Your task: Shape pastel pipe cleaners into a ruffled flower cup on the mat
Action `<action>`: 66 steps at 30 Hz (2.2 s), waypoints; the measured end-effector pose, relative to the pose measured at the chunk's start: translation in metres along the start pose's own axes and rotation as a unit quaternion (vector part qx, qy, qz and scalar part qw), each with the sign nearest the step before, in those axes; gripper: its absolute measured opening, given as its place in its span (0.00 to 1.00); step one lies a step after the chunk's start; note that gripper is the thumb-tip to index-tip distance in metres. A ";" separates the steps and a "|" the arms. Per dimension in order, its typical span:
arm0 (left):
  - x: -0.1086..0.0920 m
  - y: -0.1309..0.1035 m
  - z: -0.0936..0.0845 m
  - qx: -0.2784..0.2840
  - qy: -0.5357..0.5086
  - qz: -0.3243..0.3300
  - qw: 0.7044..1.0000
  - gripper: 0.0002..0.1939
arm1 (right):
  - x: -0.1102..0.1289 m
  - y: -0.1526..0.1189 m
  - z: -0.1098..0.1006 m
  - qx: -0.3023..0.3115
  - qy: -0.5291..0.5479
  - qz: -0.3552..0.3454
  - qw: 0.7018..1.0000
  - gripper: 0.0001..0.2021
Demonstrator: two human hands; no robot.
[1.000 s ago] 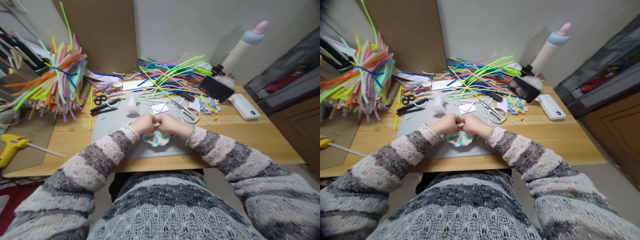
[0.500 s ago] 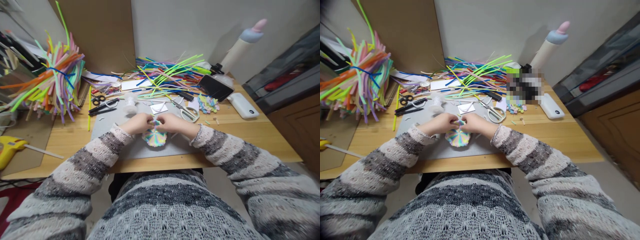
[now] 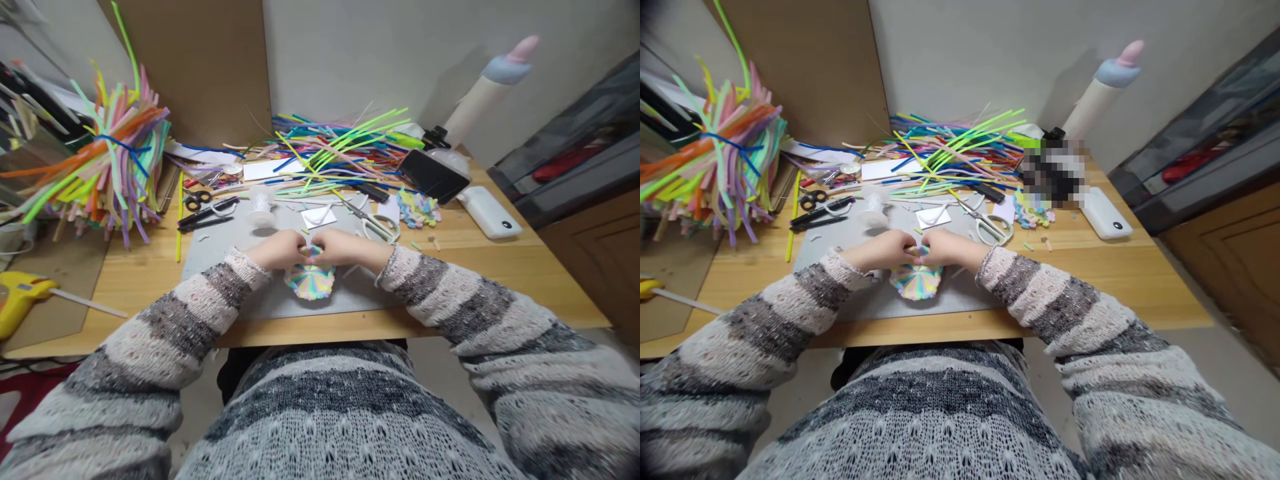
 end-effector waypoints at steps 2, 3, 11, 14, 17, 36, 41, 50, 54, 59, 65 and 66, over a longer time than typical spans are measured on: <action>-0.002 0.000 0.000 -0.001 -0.007 0.010 1.000 0.12 | 0.000 -0.001 0.002 0.006 0.011 0.000 1.000 0.12; -0.003 0.000 0.000 -0.001 -0.010 0.013 1.000 0.12 | 0.000 -0.001 0.002 0.007 0.017 0.001 1.000 0.12; -0.002 0.002 0.004 -0.013 -0.029 0.021 0.999 0.09 | 0.002 -0.004 0.002 -0.021 0.029 0.015 0.999 0.11; 0.000 0.006 0.004 -0.023 -0.032 0.012 0.999 0.08 | 0.004 -0.007 0.000 -0.037 0.023 0.029 0.999 0.10; 0.000 0.007 0.006 -0.033 -0.037 0.004 0.999 0.07 | 0.007 -0.012 -0.002 -0.051 0.020 0.040 0.998 0.09; 0.002 0.001 -0.006 -0.046 -0.011 -0.014 0.999 0.16 | -0.001 -0.008 -0.010 -0.069 0.021 0.020 0.997 0.07; 0.007 -0.003 0.000 -0.051 0.010 -0.036 0.998 0.14 | -0.001 -0.004 -0.006 -0.040 0.017 0.010 0.999 0.08; 0.000 0.000 0.001 -0.033 -0.015 -0.034 0.999 0.11 | -0.003 0.003 -0.001 -0.024 0.015 0.023 0.999 0.08; -0.002 -0.001 0.003 -0.042 -0.042 -0.025 0.998 0.09 | -0.007 0.002 0.003 -0.051 0.008 0.028 0.998 0.08; -0.002 -0.001 0.003 -0.058 -0.051 -0.002 0.997 0.08 | -0.005 -0.006 0.001 -0.078 0.002 0.025 0.997 0.10; -0.011 0.004 -0.003 -0.059 -0.033 0.037 0.997 0.12 | 0.010 -0.017 -0.010 -0.114 0.001 -0.015 0.993 0.10; -0.011 0.004 -0.004 -0.066 -0.030 0.034 0.997 0.11 | 0.010 -0.019 -0.012 -0.125 -0.003 -0.011 0.992 0.09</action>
Point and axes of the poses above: each hand's wrist, its own y-axis towards the middle knuckle, its own z-axis out of the palm, x = y × z, the point moved 8 cm from there along y, towards the middle knuckle, and after that the axes turned 10 degrees about -z, right-handed, at the moved point
